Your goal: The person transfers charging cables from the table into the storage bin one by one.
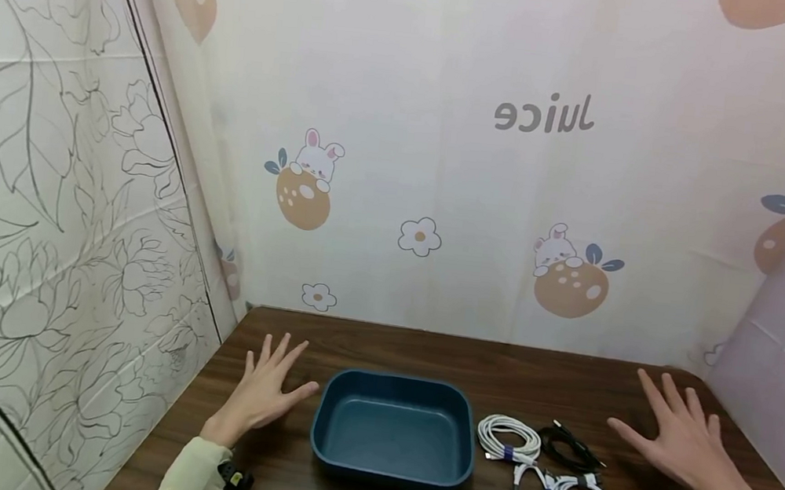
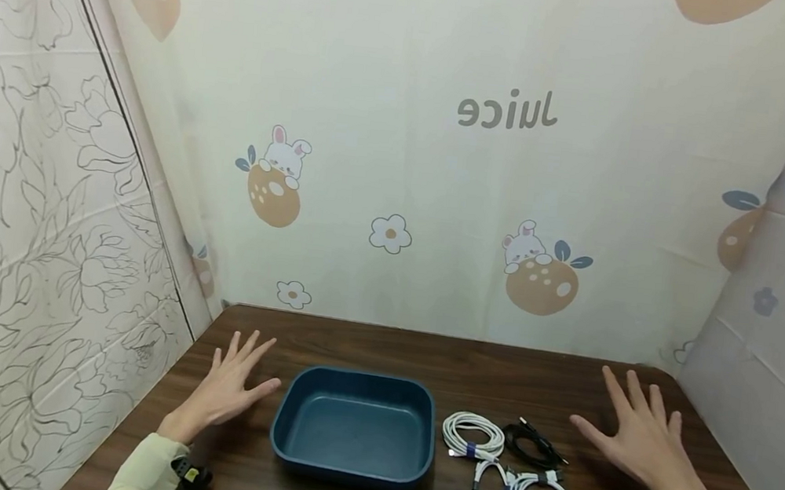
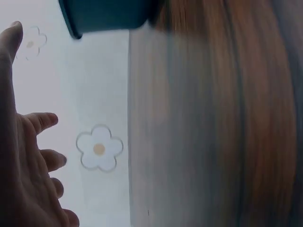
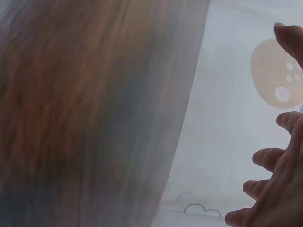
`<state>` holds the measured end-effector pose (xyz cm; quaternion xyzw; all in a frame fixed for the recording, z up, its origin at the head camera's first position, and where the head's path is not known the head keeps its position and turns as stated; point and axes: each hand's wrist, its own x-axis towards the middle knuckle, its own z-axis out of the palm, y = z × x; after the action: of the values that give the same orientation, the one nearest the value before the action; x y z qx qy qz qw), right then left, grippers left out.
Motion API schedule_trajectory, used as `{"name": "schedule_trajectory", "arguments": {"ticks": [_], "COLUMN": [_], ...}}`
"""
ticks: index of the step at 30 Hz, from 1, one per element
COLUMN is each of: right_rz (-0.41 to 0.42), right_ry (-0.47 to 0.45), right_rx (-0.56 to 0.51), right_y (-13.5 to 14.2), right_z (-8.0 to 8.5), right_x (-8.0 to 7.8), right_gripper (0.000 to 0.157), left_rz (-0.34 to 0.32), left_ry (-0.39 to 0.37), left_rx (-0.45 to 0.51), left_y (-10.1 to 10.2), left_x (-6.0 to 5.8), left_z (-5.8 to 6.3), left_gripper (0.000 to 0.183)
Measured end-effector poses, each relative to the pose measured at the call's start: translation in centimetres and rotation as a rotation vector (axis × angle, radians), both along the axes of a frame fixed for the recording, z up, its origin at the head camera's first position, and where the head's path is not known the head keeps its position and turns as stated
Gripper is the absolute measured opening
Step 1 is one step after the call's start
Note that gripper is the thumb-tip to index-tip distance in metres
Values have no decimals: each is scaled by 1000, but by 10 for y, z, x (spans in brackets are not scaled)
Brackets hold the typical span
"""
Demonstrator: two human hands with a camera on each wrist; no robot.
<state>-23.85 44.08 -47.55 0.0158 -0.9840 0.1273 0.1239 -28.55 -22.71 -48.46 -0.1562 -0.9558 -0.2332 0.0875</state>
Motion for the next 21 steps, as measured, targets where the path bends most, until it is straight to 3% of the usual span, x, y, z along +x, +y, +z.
{"name": "schedule_trajectory", "arguments": {"ticks": [8,15,21], "right_rz": [22,36,36], "right_ry": [-2,26,42], "right_rx": [-45,-63,-64], "right_y": [-14,-25,-29], "right_z": [1,0,1], "right_x": [-1,-1,-1], "right_gripper": [108,109,109], "left_rz": [-38,-19,-50], "left_ry": [-69,-124,-114], "left_rx": [61,103,181], "left_y": [23,35,40], "left_x": [2,9,12], "left_z": [2,8,13], "left_gripper": [77,75,68]}}
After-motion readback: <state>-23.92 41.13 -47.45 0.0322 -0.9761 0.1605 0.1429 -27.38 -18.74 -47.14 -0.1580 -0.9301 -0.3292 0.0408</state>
